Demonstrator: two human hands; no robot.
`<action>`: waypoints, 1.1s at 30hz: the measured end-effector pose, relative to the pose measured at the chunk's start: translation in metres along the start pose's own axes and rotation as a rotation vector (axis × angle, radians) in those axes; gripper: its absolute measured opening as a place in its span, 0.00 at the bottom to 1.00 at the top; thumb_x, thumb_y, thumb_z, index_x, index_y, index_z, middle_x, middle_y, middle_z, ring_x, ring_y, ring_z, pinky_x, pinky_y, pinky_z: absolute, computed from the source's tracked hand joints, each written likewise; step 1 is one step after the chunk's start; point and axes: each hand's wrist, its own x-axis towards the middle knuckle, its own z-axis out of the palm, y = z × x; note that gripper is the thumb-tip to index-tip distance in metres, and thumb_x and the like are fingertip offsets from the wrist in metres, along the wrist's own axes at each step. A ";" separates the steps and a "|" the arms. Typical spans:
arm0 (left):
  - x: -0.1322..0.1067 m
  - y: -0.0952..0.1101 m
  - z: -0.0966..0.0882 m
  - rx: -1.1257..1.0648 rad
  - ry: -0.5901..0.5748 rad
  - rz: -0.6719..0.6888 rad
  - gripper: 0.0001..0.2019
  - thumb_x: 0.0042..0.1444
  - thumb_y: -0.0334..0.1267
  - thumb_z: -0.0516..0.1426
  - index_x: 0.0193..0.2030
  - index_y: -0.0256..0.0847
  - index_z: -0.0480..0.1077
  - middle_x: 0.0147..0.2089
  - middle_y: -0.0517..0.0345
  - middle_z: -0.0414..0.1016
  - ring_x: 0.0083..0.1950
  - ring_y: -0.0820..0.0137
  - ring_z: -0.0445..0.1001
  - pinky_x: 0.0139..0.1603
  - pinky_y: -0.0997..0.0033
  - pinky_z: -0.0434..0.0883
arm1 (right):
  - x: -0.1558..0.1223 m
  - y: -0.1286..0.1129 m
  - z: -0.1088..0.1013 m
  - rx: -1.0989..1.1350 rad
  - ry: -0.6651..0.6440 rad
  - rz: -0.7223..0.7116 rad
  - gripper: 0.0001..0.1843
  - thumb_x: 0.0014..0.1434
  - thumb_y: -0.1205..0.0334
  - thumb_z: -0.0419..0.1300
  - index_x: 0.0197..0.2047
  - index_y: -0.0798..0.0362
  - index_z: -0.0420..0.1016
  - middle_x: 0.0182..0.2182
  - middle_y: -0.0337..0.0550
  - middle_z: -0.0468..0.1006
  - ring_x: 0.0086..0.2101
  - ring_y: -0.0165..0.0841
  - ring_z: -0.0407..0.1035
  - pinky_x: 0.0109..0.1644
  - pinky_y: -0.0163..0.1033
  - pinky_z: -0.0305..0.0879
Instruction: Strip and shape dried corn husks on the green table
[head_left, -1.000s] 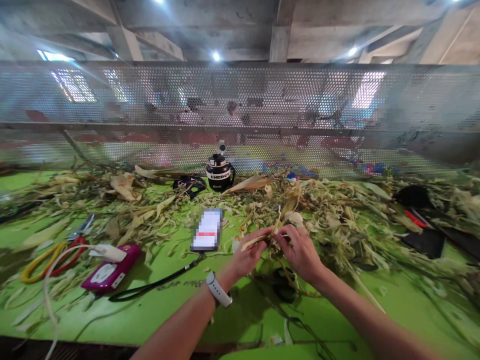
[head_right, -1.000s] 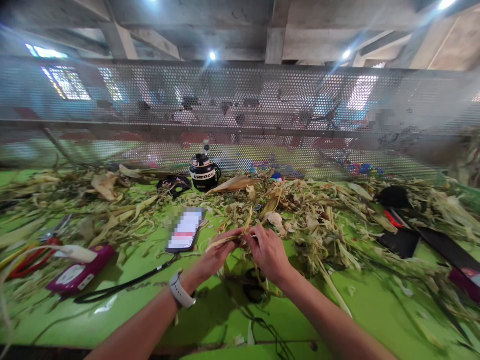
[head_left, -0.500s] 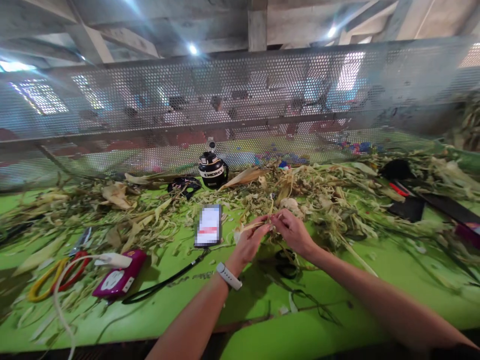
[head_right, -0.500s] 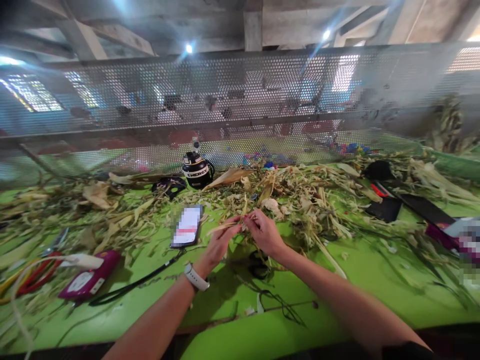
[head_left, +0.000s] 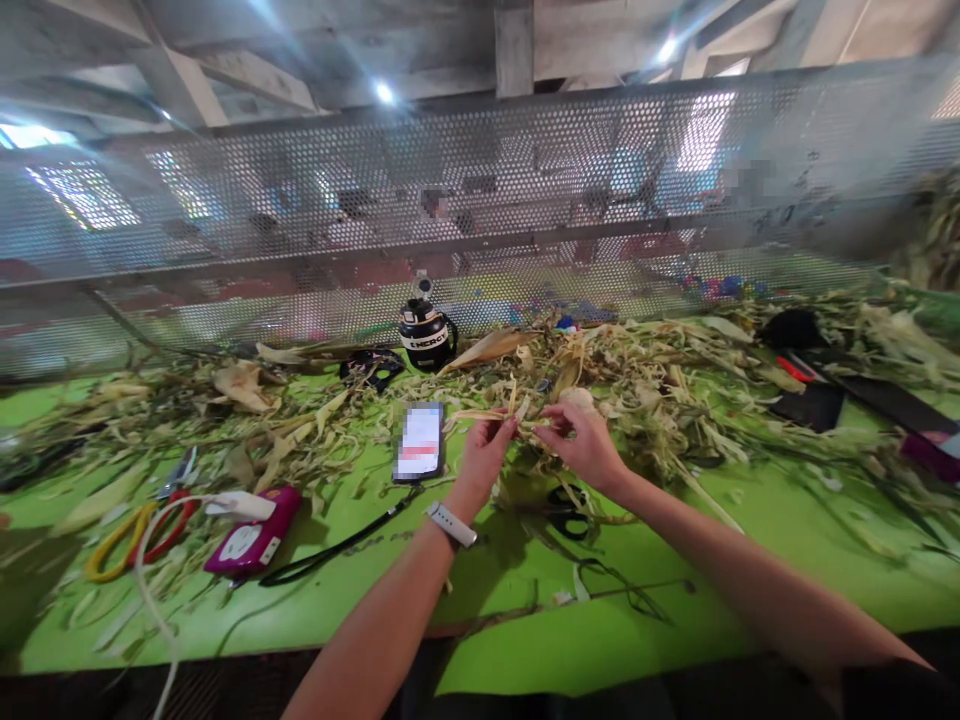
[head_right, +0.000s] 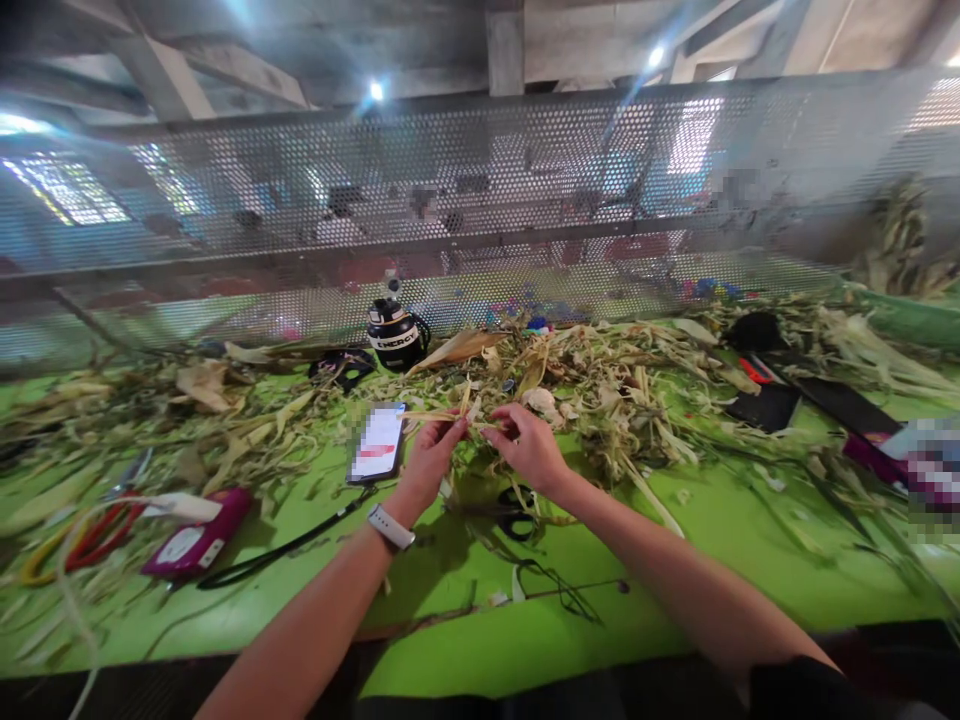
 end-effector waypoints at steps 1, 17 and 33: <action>0.001 -0.001 -0.001 0.012 0.008 0.006 0.14 0.45 0.41 0.61 0.38 0.38 0.69 0.33 0.59 0.73 0.35 0.73 0.70 0.43 0.70 0.66 | 0.000 -0.001 -0.001 -0.077 -0.014 -0.072 0.09 0.58 0.56 0.56 0.36 0.53 0.70 0.28 0.42 0.72 0.30 0.32 0.66 0.35 0.37 0.63; -0.001 0.000 -0.008 0.498 -0.410 0.217 0.08 0.52 0.38 0.55 0.37 0.39 0.73 0.39 0.51 0.75 0.41 0.65 0.72 0.47 0.65 0.67 | 0.000 0.001 -0.004 -0.582 -0.087 -0.359 0.13 0.63 0.63 0.47 0.33 0.55 0.69 0.28 0.48 0.72 0.33 0.38 0.63 0.39 0.42 0.58; -0.008 0.008 -0.001 0.192 -0.216 -0.014 0.16 0.45 0.41 0.61 0.41 0.38 0.70 0.31 0.60 0.72 0.31 0.74 0.68 0.35 0.74 0.66 | 0.003 0.004 0.008 0.543 -0.165 0.439 0.14 0.48 0.52 0.60 0.28 0.54 0.66 0.19 0.33 0.67 0.22 0.26 0.60 0.25 0.32 0.55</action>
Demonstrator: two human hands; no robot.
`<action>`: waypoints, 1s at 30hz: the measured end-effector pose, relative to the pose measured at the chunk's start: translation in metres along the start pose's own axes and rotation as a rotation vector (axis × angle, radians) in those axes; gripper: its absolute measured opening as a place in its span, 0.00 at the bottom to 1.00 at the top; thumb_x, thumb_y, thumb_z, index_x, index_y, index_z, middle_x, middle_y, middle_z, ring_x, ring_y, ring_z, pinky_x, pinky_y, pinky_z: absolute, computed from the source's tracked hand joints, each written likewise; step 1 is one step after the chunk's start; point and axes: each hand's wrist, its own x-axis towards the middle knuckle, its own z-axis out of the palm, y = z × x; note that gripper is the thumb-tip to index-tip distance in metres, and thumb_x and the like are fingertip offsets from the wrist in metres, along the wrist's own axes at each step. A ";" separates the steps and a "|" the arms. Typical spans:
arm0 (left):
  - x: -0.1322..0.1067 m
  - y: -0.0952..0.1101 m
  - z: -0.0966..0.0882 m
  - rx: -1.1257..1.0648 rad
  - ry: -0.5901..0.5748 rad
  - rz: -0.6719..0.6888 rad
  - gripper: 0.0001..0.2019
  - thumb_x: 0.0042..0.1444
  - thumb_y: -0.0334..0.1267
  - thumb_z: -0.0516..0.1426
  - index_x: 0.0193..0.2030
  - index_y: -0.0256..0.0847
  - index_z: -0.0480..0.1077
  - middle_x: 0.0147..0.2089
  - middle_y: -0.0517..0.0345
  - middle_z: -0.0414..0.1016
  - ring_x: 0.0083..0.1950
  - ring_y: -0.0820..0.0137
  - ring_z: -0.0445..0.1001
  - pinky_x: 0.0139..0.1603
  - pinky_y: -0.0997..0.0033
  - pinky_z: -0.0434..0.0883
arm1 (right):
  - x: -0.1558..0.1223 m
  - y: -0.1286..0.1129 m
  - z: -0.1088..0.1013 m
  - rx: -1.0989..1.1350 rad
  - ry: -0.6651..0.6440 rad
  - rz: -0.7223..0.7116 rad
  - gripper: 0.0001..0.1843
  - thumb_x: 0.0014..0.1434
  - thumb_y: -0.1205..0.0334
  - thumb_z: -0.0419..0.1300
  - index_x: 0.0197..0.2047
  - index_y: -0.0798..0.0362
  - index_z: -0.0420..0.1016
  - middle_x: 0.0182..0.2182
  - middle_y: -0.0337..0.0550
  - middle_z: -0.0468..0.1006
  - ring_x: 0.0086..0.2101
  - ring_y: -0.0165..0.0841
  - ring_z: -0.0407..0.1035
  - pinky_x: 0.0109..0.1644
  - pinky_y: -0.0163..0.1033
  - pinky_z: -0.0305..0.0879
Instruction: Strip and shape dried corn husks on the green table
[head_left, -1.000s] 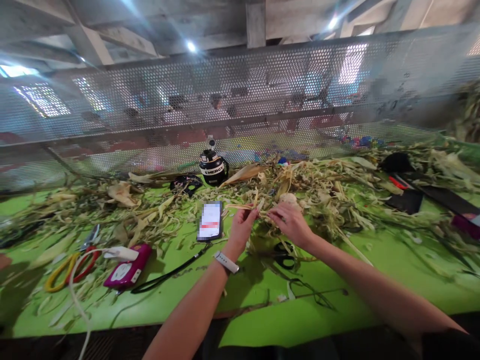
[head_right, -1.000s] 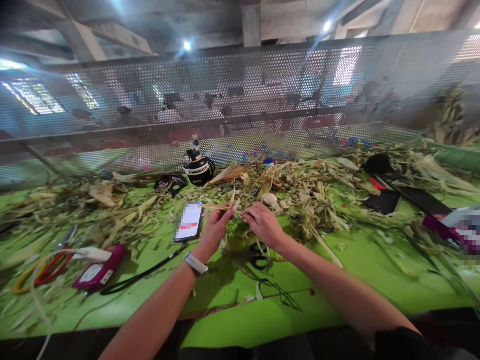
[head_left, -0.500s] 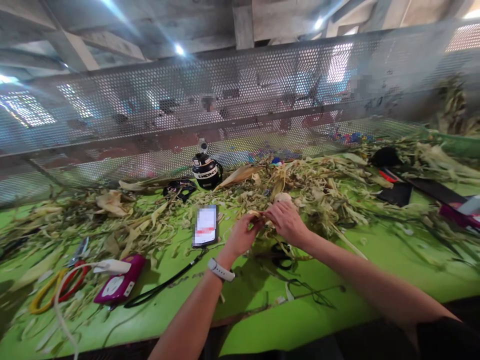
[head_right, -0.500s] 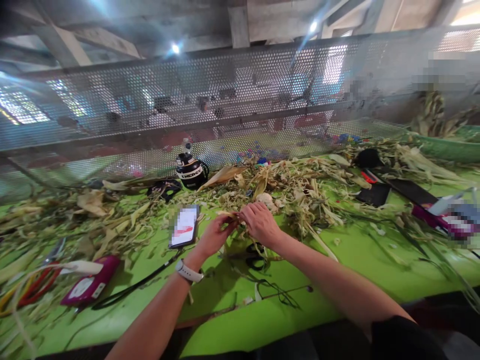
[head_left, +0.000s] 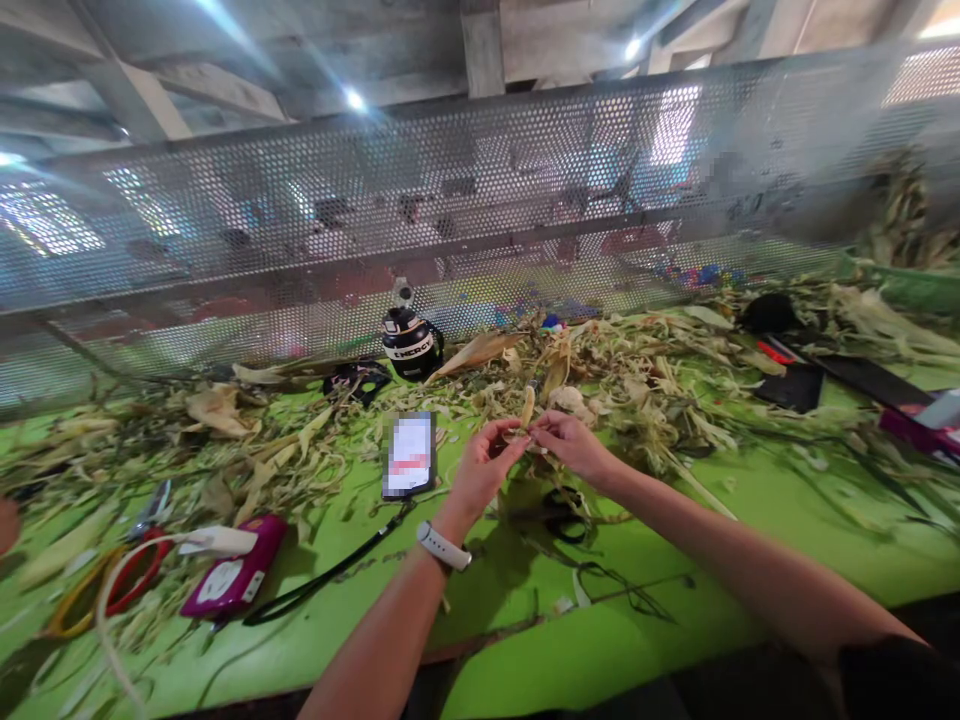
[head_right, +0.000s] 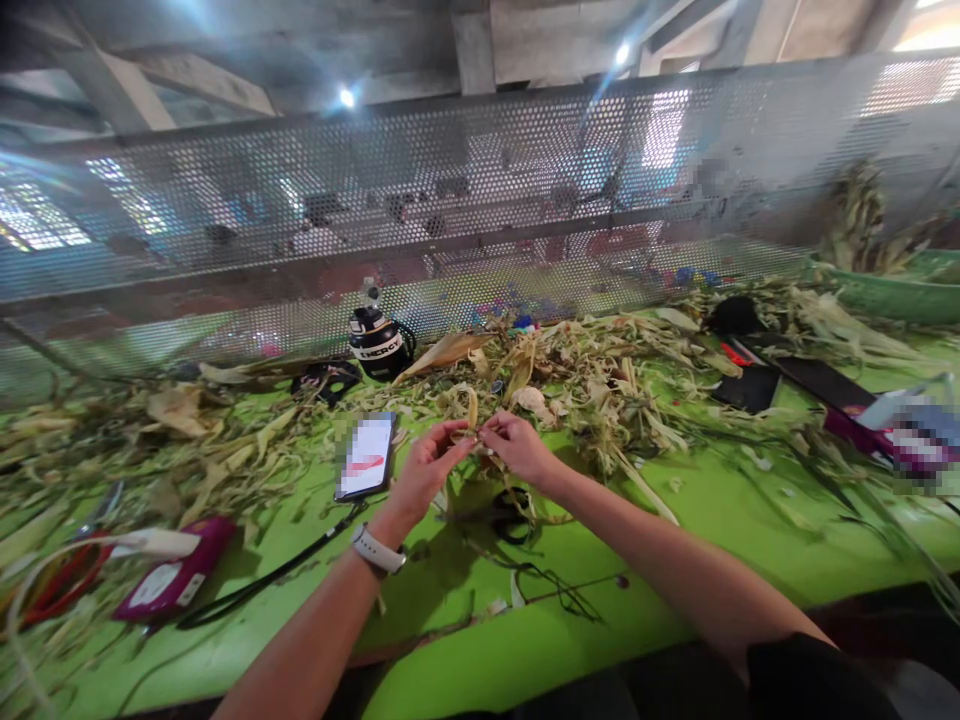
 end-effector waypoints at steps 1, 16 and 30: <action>0.000 -0.001 0.001 -0.005 0.016 -0.003 0.17 0.44 0.42 0.62 0.41 0.38 0.70 0.30 0.61 0.72 0.30 0.75 0.68 0.34 0.75 0.65 | -0.001 0.000 0.001 0.038 0.002 0.020 0.14 0.47 0.52 0.60 0.28 0.54 0.65 0.19 0.32 0.68 0.21 0.26 0.61 0.25 0.32 0.56; 0.008 -0.002 -0.005 -0.237 0.201 -0.081 0.19 0.39 0.38 0.64 0.39 0.37 0.66 0.27 0.64 0.70 0.29 0.75 0.69 0.37 0.71 0.69 | -0.003 -0.005 0.000 -0.250 -0.079 -0.023 0.07 0.56 0.60 0.55 0.33 0.55 0.69 0.22 0.36 0.70 0.24 0.28 0.65 0.29 0.34 0.61; 0.004 0.001 -0.009 -0.083 0.015 -0.161 0.12 0.41 0.36 0.61 0.34 0.38 0.66 0.30 0.62 0.67 0.30 0.75 0.67 0.31 0.74 0.69 | -0.020 -0.011 0.002 -1.285 0.048 -1.043 0.11 0.62 0.70 0.47 0.41 0.57 0.70 0.48 0.53 0.70 0.51 0.40 0.60 0.55 0.47 0.59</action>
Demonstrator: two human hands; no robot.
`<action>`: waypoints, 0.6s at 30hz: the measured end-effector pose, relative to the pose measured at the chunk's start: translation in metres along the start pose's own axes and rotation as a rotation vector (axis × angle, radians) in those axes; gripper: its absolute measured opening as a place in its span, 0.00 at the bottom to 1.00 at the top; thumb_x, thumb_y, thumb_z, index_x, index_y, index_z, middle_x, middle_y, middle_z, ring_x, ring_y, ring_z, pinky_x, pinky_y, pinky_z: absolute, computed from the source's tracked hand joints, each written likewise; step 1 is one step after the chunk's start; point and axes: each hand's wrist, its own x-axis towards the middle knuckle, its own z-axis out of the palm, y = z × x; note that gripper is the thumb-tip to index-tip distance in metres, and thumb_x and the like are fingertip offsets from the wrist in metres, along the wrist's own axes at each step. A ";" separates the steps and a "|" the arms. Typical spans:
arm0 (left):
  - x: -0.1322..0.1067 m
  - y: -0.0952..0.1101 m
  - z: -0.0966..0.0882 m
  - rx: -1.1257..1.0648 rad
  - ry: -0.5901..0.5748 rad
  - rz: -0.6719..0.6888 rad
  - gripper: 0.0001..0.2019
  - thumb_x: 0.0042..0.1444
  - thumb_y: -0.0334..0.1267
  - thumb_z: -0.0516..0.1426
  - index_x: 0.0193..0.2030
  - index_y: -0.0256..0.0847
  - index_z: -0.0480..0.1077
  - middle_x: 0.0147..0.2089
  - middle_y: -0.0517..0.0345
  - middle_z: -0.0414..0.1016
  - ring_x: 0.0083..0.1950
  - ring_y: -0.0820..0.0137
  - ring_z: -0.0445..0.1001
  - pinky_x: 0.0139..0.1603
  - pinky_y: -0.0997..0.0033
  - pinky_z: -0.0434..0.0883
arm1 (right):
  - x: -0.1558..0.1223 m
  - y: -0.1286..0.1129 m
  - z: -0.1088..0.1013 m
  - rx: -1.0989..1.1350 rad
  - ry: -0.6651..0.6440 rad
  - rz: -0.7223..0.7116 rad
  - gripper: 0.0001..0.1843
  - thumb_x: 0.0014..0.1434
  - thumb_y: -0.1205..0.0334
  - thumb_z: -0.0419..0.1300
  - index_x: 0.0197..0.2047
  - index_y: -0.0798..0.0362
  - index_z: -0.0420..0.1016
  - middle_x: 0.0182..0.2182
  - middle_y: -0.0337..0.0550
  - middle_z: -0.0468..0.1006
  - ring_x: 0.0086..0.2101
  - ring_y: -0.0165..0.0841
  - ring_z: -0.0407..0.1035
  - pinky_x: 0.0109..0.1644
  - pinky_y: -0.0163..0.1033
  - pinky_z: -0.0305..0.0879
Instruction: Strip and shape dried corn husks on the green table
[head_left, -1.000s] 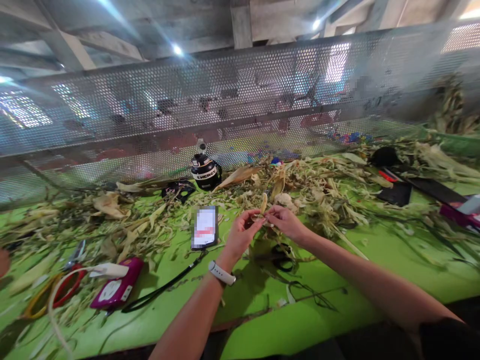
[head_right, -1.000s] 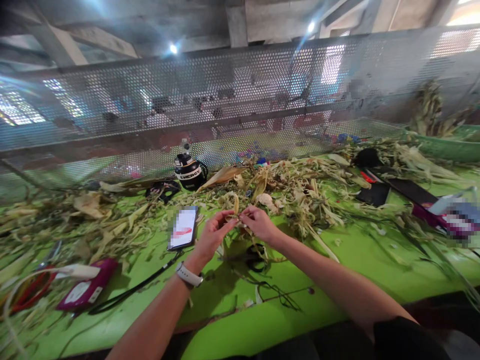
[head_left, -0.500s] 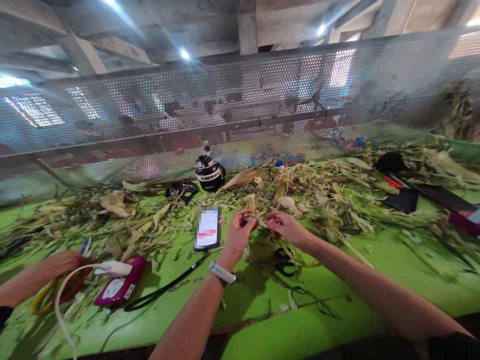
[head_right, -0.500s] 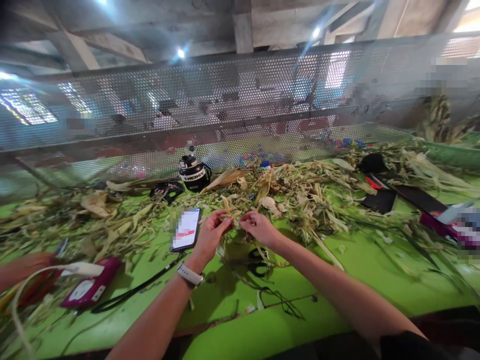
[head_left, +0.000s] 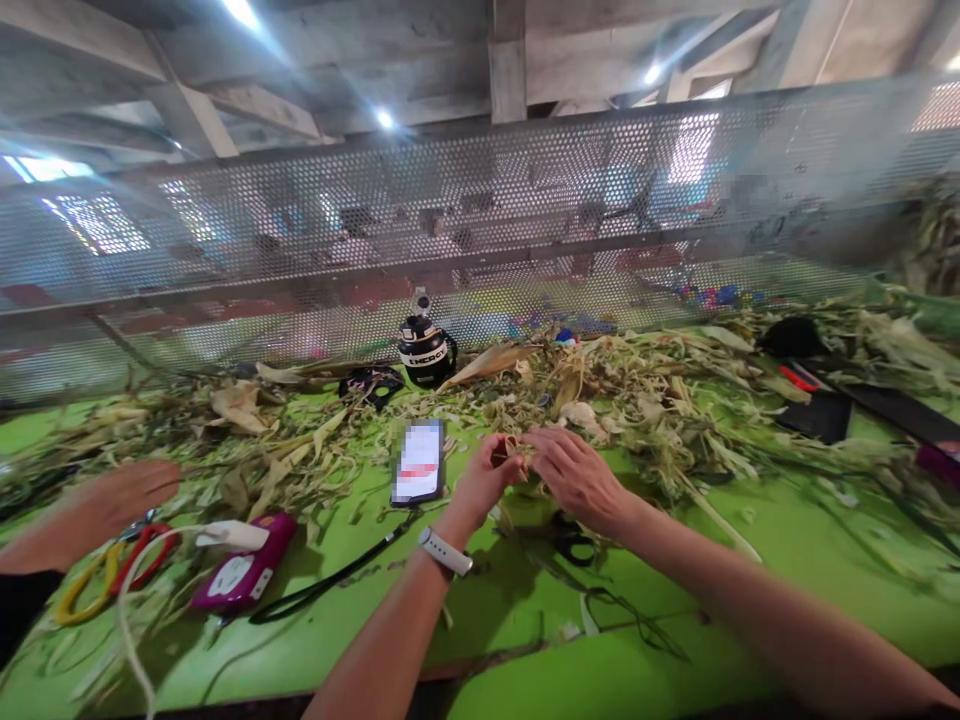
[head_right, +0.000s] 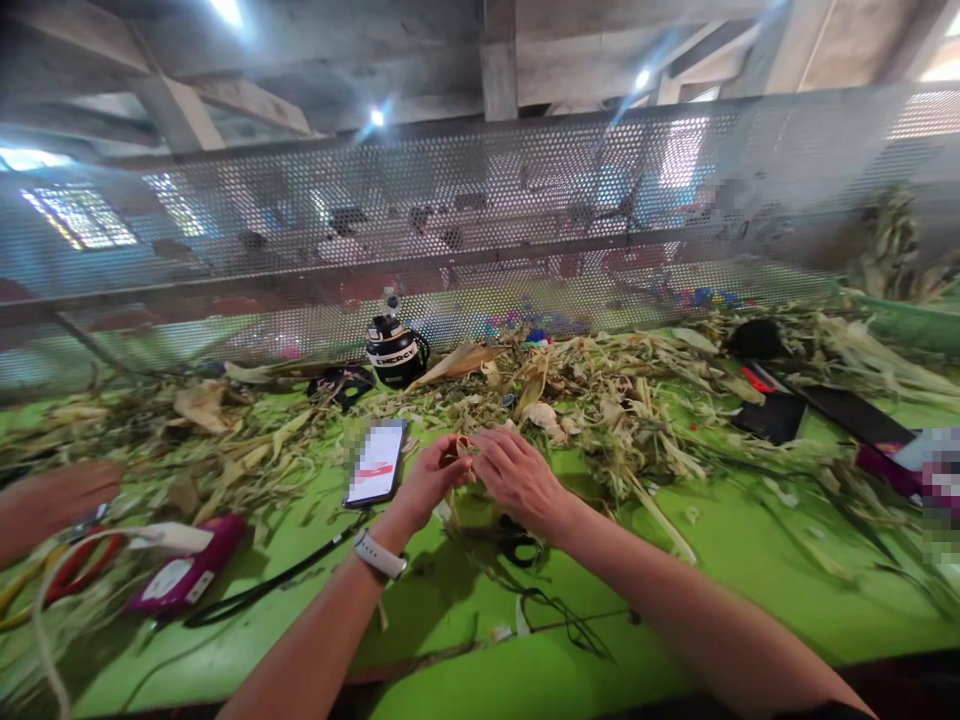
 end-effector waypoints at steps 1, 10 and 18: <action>0.000 0.000 0.000 0.010 -0.019 0.001 0.13 0.40 0.36 0.62 0.34 0.38 0.66 0.30 0.62 0.67 0.30 0.75 0.67 0.31 0.73 0.69 | 0.000 0.002 0.002 0.003 0.021 0.016 0.11 0.62 0.70 0.47 0.41 0.57 0.69 0.47 0.53 0.71 0.50 0.39 0.61 0.56 0.48 0.58; -0.008 0.011 0.005 -0.102 -0.124 -0.058 0.12 0.43 0.38 0.61 0.35 0.40 0.67 0.35 0.61 0.68 0.32 0.74 0.69 0.38 0.69 0.71 | -0.003 0.008 0.011 0.188 -0.041 0.418 0.10 0.63 0.65 0.45 0.34 0.55 0.66 0.27 0.45 0.73 0.30 0.36 0.68 0.36 0.41 0.64; -0.008 0.008 0.008 -0.078 -0.134 0.029 0.16 0.38 0.42 0.65 0.33 0.39 0.67 0.29 0.63 0.69 0.29 0.76 0.68 0.32 0.75 0.68 | 0.001 0.004 0.005 0.444 -0.088 0.659 0.09 0.62 0.61 0.45 0.37 0.53 0.64 0.24 0.40 0.72 0.24 0.33 0.67 0.30 0.37 0.61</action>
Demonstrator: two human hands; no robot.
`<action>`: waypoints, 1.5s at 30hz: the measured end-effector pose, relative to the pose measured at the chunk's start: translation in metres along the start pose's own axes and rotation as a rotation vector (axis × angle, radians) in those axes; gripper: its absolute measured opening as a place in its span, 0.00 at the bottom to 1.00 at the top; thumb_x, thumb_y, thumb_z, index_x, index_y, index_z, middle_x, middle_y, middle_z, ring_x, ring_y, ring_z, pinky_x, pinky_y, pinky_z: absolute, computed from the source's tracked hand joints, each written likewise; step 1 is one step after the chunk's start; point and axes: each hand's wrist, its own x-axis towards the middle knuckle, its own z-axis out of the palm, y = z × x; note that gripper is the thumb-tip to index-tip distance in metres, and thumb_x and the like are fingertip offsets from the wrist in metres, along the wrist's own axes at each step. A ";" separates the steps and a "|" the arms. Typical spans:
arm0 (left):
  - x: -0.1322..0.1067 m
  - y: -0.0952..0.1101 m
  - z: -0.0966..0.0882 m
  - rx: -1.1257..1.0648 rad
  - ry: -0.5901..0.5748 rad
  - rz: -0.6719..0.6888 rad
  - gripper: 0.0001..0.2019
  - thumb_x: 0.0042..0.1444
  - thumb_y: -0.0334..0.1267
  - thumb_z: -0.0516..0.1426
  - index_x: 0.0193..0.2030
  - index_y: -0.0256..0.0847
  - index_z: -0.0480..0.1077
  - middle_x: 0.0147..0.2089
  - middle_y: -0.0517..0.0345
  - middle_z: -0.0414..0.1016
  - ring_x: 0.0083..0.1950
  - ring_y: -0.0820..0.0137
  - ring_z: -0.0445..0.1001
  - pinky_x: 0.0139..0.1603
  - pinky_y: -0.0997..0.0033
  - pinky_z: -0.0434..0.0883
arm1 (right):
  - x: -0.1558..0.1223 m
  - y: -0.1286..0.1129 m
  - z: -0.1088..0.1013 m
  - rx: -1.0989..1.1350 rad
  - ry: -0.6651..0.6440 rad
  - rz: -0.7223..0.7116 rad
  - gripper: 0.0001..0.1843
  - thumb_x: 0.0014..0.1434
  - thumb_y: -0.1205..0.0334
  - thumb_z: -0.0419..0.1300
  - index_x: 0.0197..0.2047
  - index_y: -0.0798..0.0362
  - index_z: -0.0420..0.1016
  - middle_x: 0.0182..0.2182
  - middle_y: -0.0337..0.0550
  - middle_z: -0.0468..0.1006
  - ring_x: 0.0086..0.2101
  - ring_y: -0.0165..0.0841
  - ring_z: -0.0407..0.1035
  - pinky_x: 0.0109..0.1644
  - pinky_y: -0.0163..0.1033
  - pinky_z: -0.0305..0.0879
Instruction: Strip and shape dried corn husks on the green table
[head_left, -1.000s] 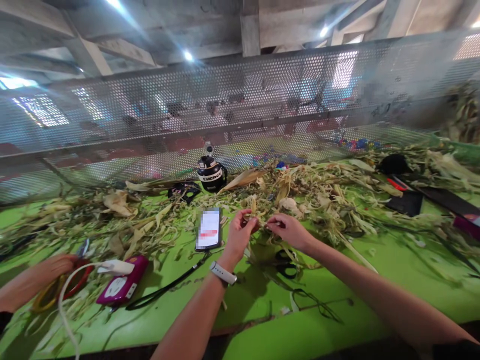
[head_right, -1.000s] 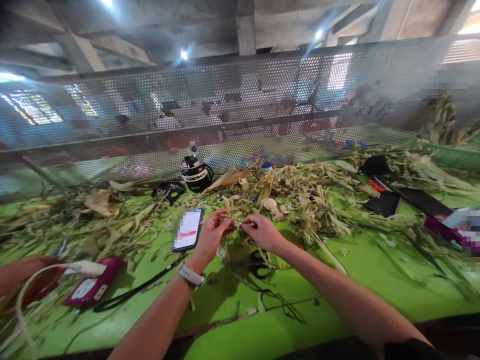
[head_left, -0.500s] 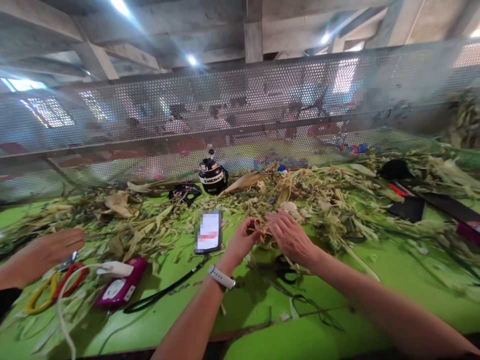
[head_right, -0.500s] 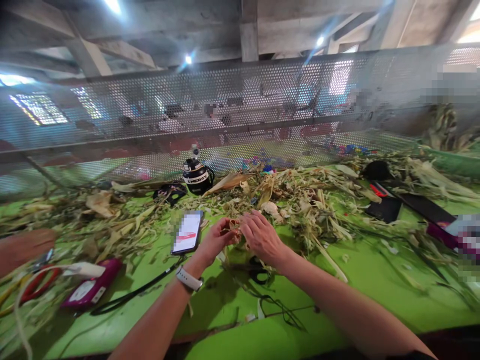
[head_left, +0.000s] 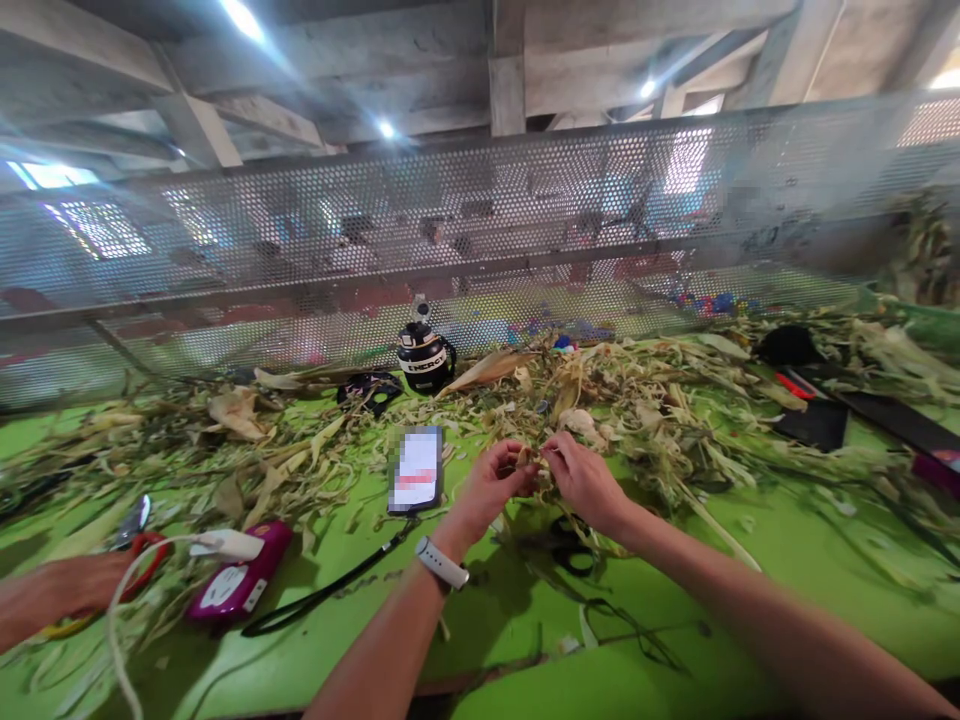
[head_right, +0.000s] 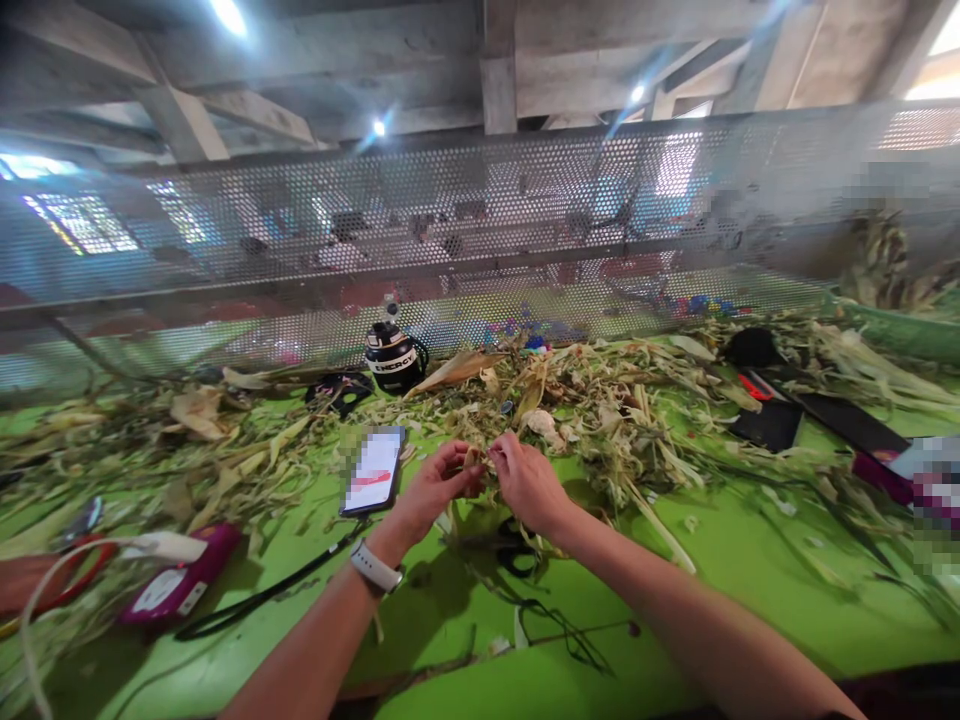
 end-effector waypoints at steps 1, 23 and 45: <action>0.001 -0.001 0.000 -0.016 0.001 -0.004 0.18 0.37 0.43 0.66 0.33 0.39 0.67 0.28 0.63 0.69 0.28 0.76 0.68 0.33 0.74 0.68 | 0.000 0.000 -0.001 0.039 0.006 0.017 0.08 0.62 0.60 0.46 0.39 0.53 0.64 0.23 0.39 0.71 0.24 0.33 0.67 0.30 0.37 0.61; 0.010 -0.014 -0.002 -0.026 0.062 0.051 0.18 0.35 0.41 0.67 0.34 0.37 0.70 0.27 0.61 0.73 0.28 0.74 0.70 0.33 0.72 0.70 | 0.004 -0.002 -0.003 0.479 -0.081 0.147 0.08 0.55 0.58 0.56 0.36 0.53 0.67 0.27 0.39 0.75 0.30 0.32 0.70 0.36 0.38 0.65; 0.006 -0.017 0.004 0.055 0.021 0.100 0.16 0.37 0.41 0.66 0.33 0.36 0.72 0.29 0.57 0.73 0.30 0.72 0.70 0.33 0.71 0.69 | -0.003 -0.007 -0.002 0.316 0.117 0.068 0.09 0.57 0.59 0.54 0.42 0.51 0.63 0.29 0.40 0.74 0.30 0.32 0.70 0.35 0.38 0.66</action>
